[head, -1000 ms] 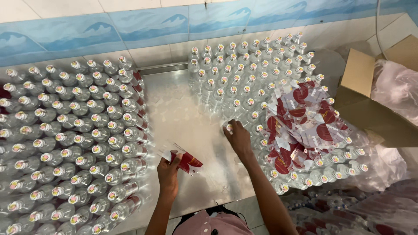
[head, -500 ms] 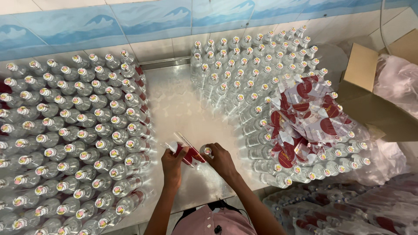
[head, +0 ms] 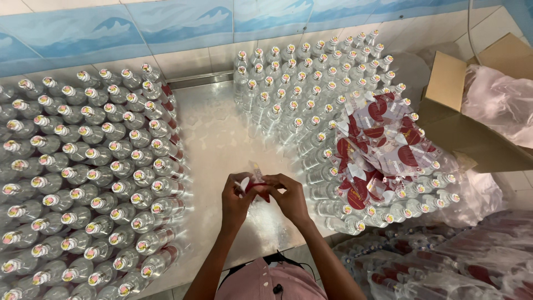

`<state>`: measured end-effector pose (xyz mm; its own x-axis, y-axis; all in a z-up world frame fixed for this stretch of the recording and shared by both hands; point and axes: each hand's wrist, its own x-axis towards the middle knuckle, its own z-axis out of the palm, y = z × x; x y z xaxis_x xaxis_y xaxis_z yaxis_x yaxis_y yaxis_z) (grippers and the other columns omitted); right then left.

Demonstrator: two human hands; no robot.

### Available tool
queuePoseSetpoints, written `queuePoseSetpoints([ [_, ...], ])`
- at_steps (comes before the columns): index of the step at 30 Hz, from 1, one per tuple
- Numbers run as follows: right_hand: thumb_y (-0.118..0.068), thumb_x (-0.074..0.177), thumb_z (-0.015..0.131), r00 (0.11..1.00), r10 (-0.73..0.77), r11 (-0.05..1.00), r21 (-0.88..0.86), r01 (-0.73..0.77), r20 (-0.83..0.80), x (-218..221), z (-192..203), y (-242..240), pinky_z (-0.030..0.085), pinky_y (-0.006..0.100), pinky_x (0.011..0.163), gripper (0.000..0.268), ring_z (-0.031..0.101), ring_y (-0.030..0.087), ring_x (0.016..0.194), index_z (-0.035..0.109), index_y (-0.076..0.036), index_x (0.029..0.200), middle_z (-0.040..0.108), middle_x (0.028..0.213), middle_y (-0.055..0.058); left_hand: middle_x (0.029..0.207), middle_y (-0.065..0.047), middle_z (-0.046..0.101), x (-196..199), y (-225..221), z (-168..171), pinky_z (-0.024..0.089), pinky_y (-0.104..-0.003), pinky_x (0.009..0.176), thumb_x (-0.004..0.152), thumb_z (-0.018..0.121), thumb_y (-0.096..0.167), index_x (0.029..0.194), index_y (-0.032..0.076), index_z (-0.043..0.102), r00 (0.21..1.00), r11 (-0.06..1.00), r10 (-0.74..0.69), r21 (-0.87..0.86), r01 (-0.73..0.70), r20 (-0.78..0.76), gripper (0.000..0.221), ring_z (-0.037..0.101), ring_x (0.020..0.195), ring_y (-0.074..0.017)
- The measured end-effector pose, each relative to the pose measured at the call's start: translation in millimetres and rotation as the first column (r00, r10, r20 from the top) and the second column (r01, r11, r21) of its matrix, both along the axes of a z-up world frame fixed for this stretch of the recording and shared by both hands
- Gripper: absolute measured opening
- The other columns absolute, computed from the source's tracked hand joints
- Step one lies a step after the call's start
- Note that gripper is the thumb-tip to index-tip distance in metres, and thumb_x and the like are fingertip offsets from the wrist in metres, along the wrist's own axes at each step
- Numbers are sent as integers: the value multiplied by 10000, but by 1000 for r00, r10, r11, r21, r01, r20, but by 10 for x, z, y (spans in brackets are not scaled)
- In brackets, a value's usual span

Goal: The person picks up clear plastic bottles from a large group on a metal table and wraps them individually in red and white plastic sleeves. The person then places the wrapped bottles into a separate pile on the table. The process is repeated continuously throughout the video.

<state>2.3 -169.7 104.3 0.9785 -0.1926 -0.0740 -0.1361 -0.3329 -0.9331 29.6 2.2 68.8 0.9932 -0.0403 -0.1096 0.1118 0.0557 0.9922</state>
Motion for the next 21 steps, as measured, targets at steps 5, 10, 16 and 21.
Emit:
queuePoseSetpoints([
  [5, -41, 870, 917, 985, -136, 986, 114, 124, 105, -47, -95, -159, 664, 399, 889, 237, 845, 197, 878, 888, -86, 1101, 879, 944, 111, 1398, -98, 588, -50, 49, -208, 489, -469, 1166, 904, 698, 677, 1479, 91, 579, 986, 977, -100, -199, 71, -137, 830, 564, 1353, -248],
  [10, -9, 865, 907, 975, -170, 970, 201, 139, 145, -155, -211, -150, 662, 395, 896, 203, 850, 190, 902, 902, -71, 1058, 893, 939, 107, 1142, -174, 723, -208, 117, -285, 589, -441, 1016, 1144, 482, 570, 1434, 56, 595, 845, 899, -201, -437, -43, -496, 601, 743, 1080, -291],
  [16, -25, 922, 862, 976, -140, 990, 33, 137, 167, -220, -81, -44, 635, 246, 744, 175, 825, 90, 933, 909, -158, 1025, 894, 904, 17, 1148, -53, 735, -157, 47, -627, 563, -348, 967, 1082, 715, 296, 1388, 137, 664, 816, 837, -159, -515, -188, -556, 349, 712, 1069, -171],
  [21, 20, 934, 826, 953, 2, 991, -126, 38, 301, -262, -401, -147, 671, 372, 753, 191, 859, 269, 879, 904, -118, 1041, 885, 923, 90, 1165, -15, 747, -148, -2, -1094, 554, -262, 777, 1049, 744, 178, 1399, 136, 632, 858, 793, -190, -590, -153, -477, 370, 688, 894, -117],
])
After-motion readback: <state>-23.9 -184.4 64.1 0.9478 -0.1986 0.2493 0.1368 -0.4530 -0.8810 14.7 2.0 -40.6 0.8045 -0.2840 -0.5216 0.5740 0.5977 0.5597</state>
